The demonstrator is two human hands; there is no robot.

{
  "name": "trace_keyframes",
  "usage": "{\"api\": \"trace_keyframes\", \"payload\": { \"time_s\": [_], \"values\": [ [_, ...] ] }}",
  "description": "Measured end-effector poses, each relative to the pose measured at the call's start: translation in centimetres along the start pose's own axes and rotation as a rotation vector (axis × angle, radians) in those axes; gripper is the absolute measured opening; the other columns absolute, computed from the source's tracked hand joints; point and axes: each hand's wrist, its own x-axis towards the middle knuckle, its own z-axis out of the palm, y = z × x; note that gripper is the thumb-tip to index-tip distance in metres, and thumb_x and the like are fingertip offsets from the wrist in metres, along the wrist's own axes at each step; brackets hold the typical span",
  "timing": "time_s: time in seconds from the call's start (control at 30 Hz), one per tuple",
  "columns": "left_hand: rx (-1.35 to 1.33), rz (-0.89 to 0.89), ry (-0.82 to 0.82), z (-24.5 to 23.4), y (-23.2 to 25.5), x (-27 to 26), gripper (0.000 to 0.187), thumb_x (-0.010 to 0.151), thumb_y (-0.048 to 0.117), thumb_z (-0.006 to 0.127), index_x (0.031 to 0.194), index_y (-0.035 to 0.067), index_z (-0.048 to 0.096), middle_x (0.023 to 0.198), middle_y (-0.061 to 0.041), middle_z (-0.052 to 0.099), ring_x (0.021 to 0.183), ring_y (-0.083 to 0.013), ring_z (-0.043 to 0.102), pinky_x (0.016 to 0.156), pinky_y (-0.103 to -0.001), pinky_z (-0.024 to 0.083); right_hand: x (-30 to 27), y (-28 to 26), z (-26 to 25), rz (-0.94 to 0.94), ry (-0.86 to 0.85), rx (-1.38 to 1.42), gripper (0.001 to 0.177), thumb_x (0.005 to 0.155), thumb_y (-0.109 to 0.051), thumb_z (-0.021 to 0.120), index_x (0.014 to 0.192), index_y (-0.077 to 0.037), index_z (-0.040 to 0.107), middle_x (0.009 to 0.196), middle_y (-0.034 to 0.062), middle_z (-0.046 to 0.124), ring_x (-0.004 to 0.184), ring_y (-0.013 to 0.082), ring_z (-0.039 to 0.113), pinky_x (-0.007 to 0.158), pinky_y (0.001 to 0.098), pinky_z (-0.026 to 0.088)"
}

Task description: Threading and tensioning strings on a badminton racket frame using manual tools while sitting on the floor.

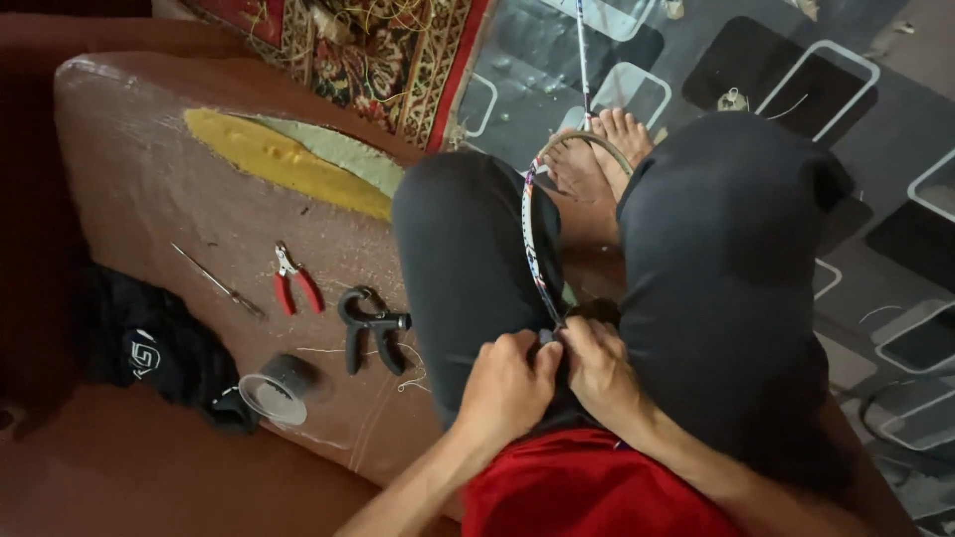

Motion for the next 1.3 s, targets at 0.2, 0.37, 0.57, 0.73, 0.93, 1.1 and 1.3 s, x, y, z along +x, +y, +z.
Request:
{"api": "trace_keyframes", "payload": {
  "time_s": [0.2,0.37,0.57,0.73,0.93,1.1,1.3],
  "values": [
    [0.782,0.456,0.354,3.5,-2.2,0.0,0.013,0.091,0.018,0.049,0.089,0.007,0.055,0.07,-0.01,0.064,0.046,-0.0309,0.064,0.035,-0.043,0.048,0.0,0.2,-0.2,-0.007,-0.035,0.026,0.006,0.096,-0.008,0.05,0.091,-0.005,0.05,0.079,0.0143,0.063,0.072,0.0389,0.06,0.068,0.0468,0.044],
    [0.663,0.43,0.332,1.8,-2.0,0.7,0.025,0.097,0.03,0.049,0.087,0.008,0.055,0.07,-0.014,0.067,0.05,-0.0413,0.067,0.039,-0.053,0.048,0.3,-0.4,-0.4,-0.001,-0.034,0.009,0.009,0.095,-0.007,0.047,0.087,-0.006,0.05,0.077,0.018,0.061,0.072,0.0423,0.058,0.068,0.0489,0.041],
    [-0.868,-0.14,-0.327,-2.0,-0.7,-0.6,0.034,0.099,0.023,0.056,0.091,-0.009,0.063,0.062,-0.006,0.05,0.025,-0.0092,0.031,0.017,-0.026,0.008,0.6,-1.5,-0.9,-0.097,0.064,0.007,0.015,0.097,-0.003,0.049,0.083,-0.006,0.049,0.071,0.0112,0.06,0.071,0.033,0.06,0.067,0.0436,0.046],
    [-0.897,-0.022,-0.123,-0.2,-3.7,-0.9,0.045,0.102,0.035,0.053,0.085,-0.005,0.066,0.038,-0.012,0.042,0.021,-0.0138,0.033,0.021,-0.023,0.019,0.8,-1.5,-0.1,-0.183,0.115,-0.039,0.01,0.095,-0.006,0.058,0.089,-0.006,0.066,0.068,0.0106,0.065,0.069,0.0335,0.068,0.061,0.0384,0.056],
    [0.836,0.783,0.94,0.1,-5.0,-7.7,0.034,0.096,0.014,0.048,0.126,0.023,0.061,0.117,-0.005,0.063,0.071,-0.0182,0.063,0.049,-0.025,0.054,1.3,-5.3,-1.4,-0.216,0.043,0.012,0.011,0.091,-0.001,0.06,0.092,-0.009,0.067,0.072,0.0077,0.069,0.078,0.0329,0.07,0.071,0.0385,0.058],
    [0.822,0.856,0.874,0.1,-7.2,-5.4,0.036,0.094,0.019,0.051,0.128,0.018,0.061,0.109,-0.009,0.06,0.063,-0.0196,0.063,0.042,-0.029,0.055,0.9,-3.4,-0.1,-0.213,0.074,0.076,0.014,0.092,0.0,0.058,0.101,0.002,0.069,0.085,0.0191,0.073,0.081,0.0382,0.073,0.067,0.0428,0.06],
    [0.437,0.788,0.752,0.2,-6.5,-4.3,0.032,0.094,0.029,0.059,0.123,0.018,0.066,0.092,-0.006,0.068,0.058,-0.0273,0.07,0.045,-0.04,0.056,0.2,-1.8,0.3,-0.148,0.073,-0.005,0.012,0.094,-0.007,0.06,0.097,-0.002,0.071,0.08,0.0151,0.073,0.078,0.035,0.073,0.064,0.0428,0.061]
  ]
}}
